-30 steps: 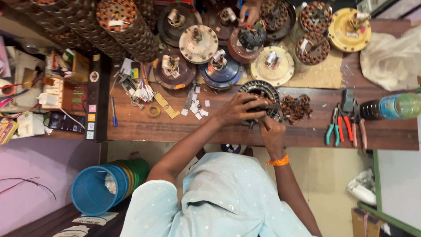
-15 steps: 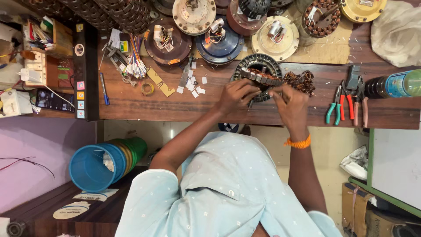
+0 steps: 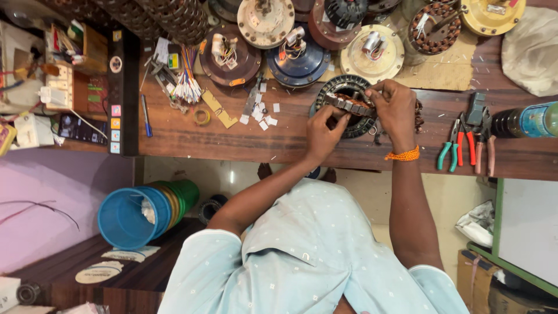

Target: The person inserts copper wire coil bundles into the slots of a fan motor stator, pressing the coils down into place around the armature by hand. They work through the slots one at a time, occasionally repositioning the stator on the workbench and setting finished coils aside.

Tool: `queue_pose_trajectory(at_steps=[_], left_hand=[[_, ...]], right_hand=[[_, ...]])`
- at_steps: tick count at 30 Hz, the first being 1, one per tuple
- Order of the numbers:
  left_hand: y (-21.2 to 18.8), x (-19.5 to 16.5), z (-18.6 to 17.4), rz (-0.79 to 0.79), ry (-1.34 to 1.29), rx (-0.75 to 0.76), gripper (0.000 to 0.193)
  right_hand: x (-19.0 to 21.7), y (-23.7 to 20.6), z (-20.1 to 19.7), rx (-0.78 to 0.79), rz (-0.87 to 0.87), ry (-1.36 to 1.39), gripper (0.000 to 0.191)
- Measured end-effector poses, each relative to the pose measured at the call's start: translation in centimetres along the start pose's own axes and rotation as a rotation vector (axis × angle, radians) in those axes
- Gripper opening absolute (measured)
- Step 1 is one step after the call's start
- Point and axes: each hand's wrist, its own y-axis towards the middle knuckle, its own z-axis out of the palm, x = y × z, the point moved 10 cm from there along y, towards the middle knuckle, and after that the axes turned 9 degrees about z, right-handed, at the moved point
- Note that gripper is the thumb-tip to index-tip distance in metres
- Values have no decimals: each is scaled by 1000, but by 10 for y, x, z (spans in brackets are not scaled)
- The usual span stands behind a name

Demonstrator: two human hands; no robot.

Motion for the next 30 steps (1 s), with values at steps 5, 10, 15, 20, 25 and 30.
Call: queue_pose_trajectory(at_steps=[5, 10, 15, 20, 25, 30], left_hand=[[4, -75, -13, 639, 301, 138, 44], [34, -55, 24, 685, 177, 611, 80], [40, -29, 28, 500, 166, 651, 79], [39, -36, 31, 549, 114, 547, 59], [33, -38, 39, 665, 206, 557, 44], [5, -57, 30, 1065, 404, 457, 43]], right_hand=[[-35, -15, -5, -48, 65, 128, 11], [-46, -35, -23, 83, 160, 438, 7], [-13, -75, -29, 55, 45, 79, 9], [29, -99, -22, -124, -277, -122, 9], [23, -102, -10, -273, -363, -149, 4], [7, -98, 6, -232, -389, -125, 5]])
